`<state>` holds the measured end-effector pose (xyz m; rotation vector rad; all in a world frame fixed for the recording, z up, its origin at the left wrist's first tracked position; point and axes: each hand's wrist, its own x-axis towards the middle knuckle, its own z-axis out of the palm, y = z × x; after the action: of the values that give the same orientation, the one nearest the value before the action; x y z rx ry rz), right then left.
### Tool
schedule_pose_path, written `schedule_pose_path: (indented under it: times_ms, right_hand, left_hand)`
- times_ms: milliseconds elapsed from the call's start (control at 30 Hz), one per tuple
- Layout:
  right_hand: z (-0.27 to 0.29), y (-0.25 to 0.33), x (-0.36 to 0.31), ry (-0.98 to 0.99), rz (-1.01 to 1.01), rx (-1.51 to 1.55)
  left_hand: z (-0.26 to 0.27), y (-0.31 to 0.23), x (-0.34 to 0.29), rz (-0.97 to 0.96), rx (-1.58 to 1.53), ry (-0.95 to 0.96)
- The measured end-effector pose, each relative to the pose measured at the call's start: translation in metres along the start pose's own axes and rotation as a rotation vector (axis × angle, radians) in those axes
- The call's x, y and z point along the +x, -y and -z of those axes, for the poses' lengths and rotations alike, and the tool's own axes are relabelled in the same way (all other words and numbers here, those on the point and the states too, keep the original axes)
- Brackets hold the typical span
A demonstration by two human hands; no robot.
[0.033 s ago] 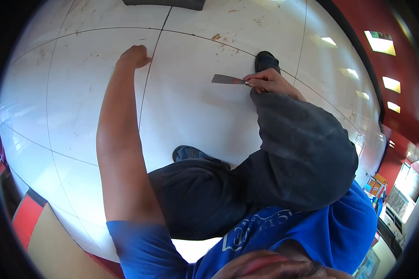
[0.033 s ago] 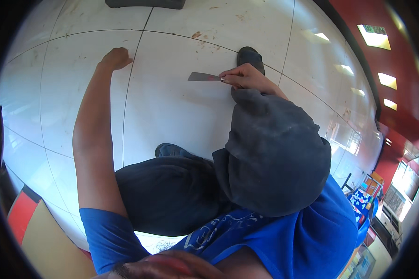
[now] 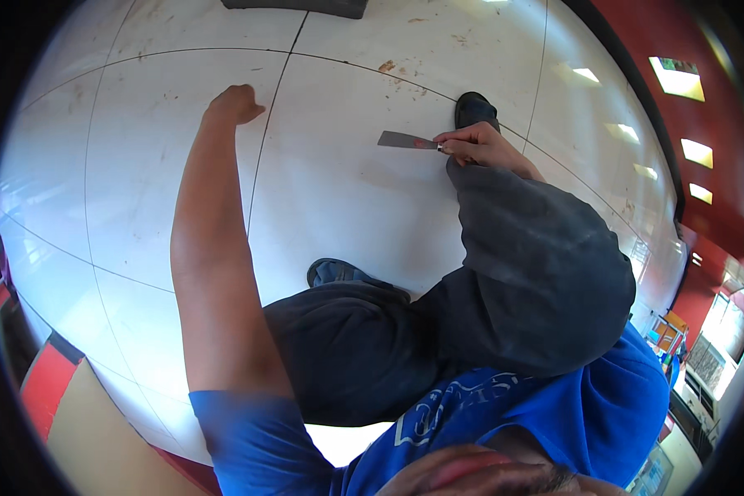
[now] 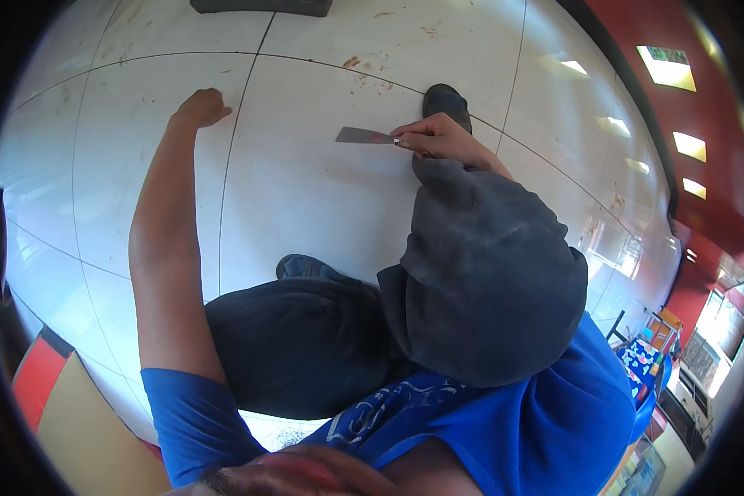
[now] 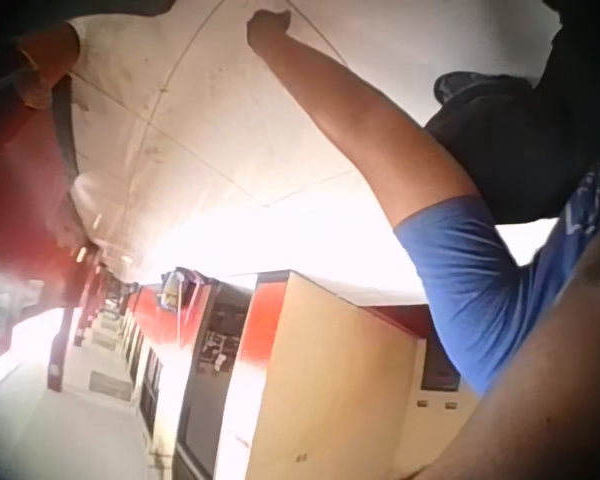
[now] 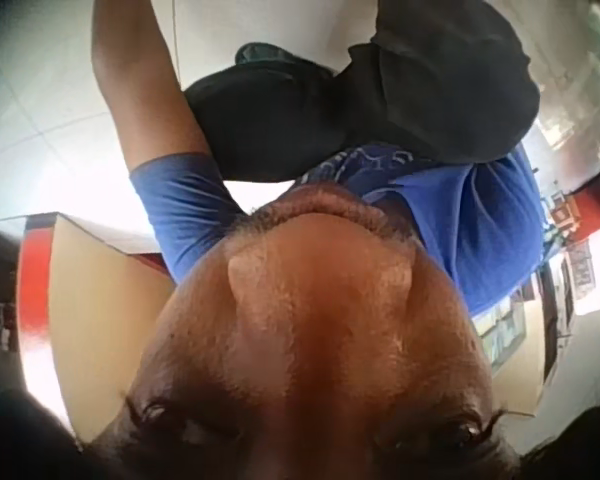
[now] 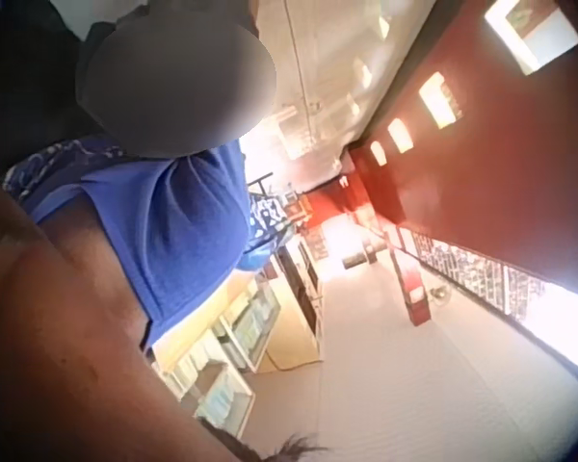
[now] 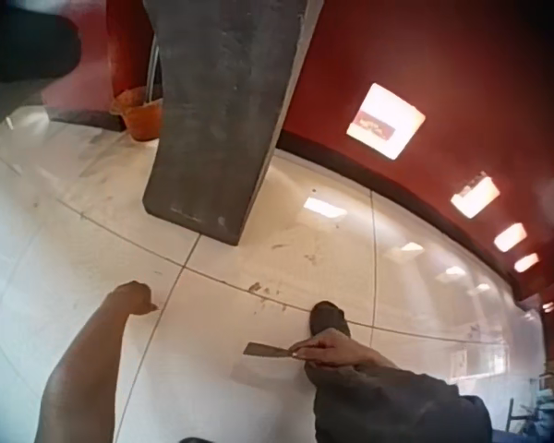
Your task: Scraping stains and adhesive residue from a tiled corridor floor using a hand scraper.
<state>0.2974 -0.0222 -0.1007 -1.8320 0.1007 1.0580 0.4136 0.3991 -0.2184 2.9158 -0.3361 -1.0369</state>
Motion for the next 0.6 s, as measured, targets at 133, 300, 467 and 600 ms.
schedule_pose_path:
  times_ms: [133, 300, 467, 600]
  right_hand:
    - [-0.005, -0.005, 0.014, 0.014, 0.056, 0.100]
    - [0.006, -0.004, 0.003, -0.043, -0.006, 0.079]
    - [0.004, -0.004, 0.007, -0.049, 0.028, 0.095]
    - [0.005, -0.005, 0.006, -0.040, 0.026, 0.097]
  left_hand:
    - [-0.043, 0.048, -0.027, 0.121, -0.059, -0.049]
    - [-0.021, 0.021, -0.006, 0.072, -0.095, -0.097]
    - [0.004, -0.012, 0.003, 0.082, -0.119, 0.043]
    - [0.011, -0.029, 0.002, 0.052, -0.141, 0.020]
